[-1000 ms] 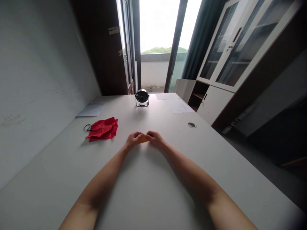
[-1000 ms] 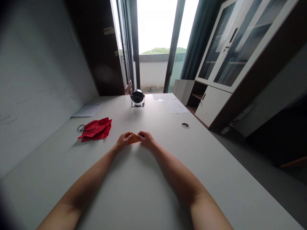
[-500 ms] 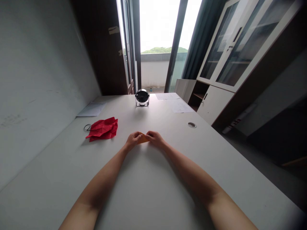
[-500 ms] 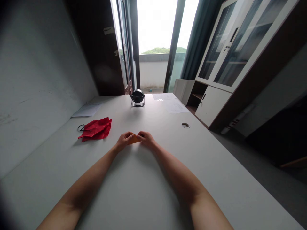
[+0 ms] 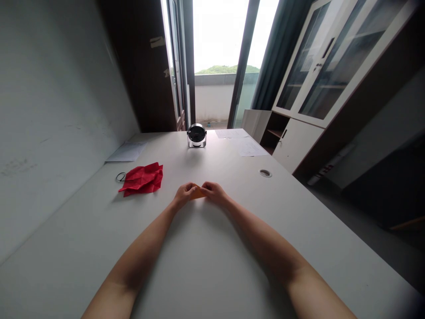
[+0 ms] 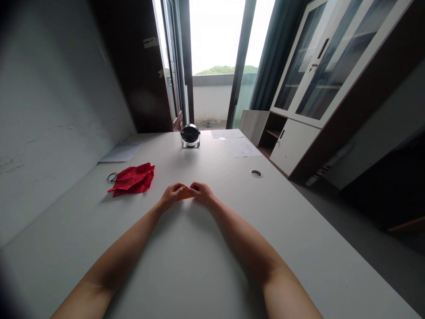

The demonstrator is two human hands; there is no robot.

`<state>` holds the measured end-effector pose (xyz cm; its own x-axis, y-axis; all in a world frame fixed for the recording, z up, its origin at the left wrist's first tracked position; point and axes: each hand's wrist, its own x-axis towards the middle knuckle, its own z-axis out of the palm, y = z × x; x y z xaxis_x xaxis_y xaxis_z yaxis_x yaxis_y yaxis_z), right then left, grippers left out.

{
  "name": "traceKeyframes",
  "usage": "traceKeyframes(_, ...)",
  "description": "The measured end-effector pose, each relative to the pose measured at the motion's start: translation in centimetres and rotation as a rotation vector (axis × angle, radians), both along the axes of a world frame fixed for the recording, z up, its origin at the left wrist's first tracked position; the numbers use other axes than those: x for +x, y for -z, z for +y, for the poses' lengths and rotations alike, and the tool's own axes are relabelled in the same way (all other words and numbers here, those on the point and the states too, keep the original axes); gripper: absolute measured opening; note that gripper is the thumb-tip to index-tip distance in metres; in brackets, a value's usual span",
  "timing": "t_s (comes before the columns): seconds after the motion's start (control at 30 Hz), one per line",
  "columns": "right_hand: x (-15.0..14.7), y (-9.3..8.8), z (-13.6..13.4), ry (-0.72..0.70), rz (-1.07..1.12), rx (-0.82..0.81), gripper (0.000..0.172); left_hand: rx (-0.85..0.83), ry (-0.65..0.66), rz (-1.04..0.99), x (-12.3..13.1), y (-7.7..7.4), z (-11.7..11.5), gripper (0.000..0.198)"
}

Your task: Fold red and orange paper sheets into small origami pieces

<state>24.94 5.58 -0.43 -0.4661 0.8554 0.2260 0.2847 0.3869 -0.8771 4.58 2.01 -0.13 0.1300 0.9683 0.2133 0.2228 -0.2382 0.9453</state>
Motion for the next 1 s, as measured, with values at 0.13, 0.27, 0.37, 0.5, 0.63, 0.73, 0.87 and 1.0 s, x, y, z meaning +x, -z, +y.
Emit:
traceKeyframes(0.13,0.0,0.02,0.04,-0.006,0.004,0.005,0.038,0.003,0.004,0.002,0.01,-0.01,0.05,0.036)
traceKeyframes(0.27,0.03,0.05,0.07,-0.017,0.005,-0.003,0.038,0.006,-0.003,0.02,-0.03,0.1,0.1,0.034)
traceKeyframes(0.37,0.03,0.09,0.09,-0.017,0.008,0.001,0.037,0.009,-0.01,0.018,-0.09,0.29,0.16,0.033)
traceKeyframes(0.5,-0.02,0.15,0.09,-0.017,0.018,0.006,0.036,0.014,-0.012,0.022,-0.15,0.4,0.19,0.032)
traceKeyframes(0.63,-0.02,0.2,0.06,-0.014,0.015,0.003,0.037,0.027,-0.003,0.039,-0.13,0.24,0.13,0.032)
traceKeyframes(0.73,-0.01,0.13,-0.02,-0.014,0.012,0.0,0.036,0.019,-0.013,0.026,-0.08,0.2,0.13,0.032)
traceKeyframes(0.87,-0.04,-0.25,-0.2,-0.011,0.002,0.004,0.035,0.009,-0.016,0.009,-0.06,0.34,0.21,0.033)
traceKeyframes(1.0,-0.09,-0.44,-0.26,-0.005,-0.01,0.012,0.035,0.02,-0.009,0.027,-0.09,0.38,0.27,0.034)
